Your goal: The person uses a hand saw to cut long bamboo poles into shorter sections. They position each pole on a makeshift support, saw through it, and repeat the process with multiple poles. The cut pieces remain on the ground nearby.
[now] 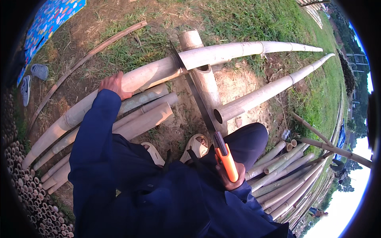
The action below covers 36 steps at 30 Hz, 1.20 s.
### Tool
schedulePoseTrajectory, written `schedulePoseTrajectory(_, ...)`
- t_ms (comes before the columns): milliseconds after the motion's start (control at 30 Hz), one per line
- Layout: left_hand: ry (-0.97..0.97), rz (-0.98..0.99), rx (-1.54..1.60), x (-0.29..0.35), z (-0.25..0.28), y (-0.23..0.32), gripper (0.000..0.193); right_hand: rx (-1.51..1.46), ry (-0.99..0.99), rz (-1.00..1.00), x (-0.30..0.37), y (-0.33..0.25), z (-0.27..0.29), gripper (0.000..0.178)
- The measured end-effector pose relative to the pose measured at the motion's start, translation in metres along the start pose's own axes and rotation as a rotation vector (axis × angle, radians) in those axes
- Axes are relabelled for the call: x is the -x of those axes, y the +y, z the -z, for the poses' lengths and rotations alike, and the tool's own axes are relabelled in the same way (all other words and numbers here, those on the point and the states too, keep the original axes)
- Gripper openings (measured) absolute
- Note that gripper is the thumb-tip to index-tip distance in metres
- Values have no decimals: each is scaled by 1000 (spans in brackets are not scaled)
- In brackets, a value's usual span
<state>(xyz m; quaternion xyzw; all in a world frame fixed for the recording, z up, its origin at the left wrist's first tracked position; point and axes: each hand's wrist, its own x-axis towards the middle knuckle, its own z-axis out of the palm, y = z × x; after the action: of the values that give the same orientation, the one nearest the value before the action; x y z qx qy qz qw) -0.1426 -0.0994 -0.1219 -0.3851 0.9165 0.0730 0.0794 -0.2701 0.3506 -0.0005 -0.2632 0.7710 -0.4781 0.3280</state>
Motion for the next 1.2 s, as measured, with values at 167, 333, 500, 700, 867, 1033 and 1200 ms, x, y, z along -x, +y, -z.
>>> schedulePoseTrajectory(167, 5, -40, -4, -7, -15, -3, 79, -3, 33, 45, -111, 9, -41, 16)
schedulePoseTrajectory(333, -51, -77, 68, -14, -1, -7, 79, -24, 8, 126, -140, 27, -43, 16)
schedulePoseTrajectory(500, -65, 26, -5, 1, 0, 2, 77, 31, -61, -16, -19, 6, -2, 26)
schedulePoseTrajectory(700, -74, -16, 0, -10, -3, 5, 80, -36, -1, -74, -136, 7, -37, 15)
schedulePoseTrajectory(867, -54, -66, 11, -6, -3, -3, 80, -45, -11, 103, -161, 18, -45, 17)
schedulePoseTrajectory(1033, -50, -19, -5, 7, 0, -4, 78, -5, 46, -21, -5, 54, 0, 24)
schedulePoseTrajectory(1200, 9, -51, -1, -2, -6, -2, 78, 30, -32, -53, -78, 24, -19, 13)
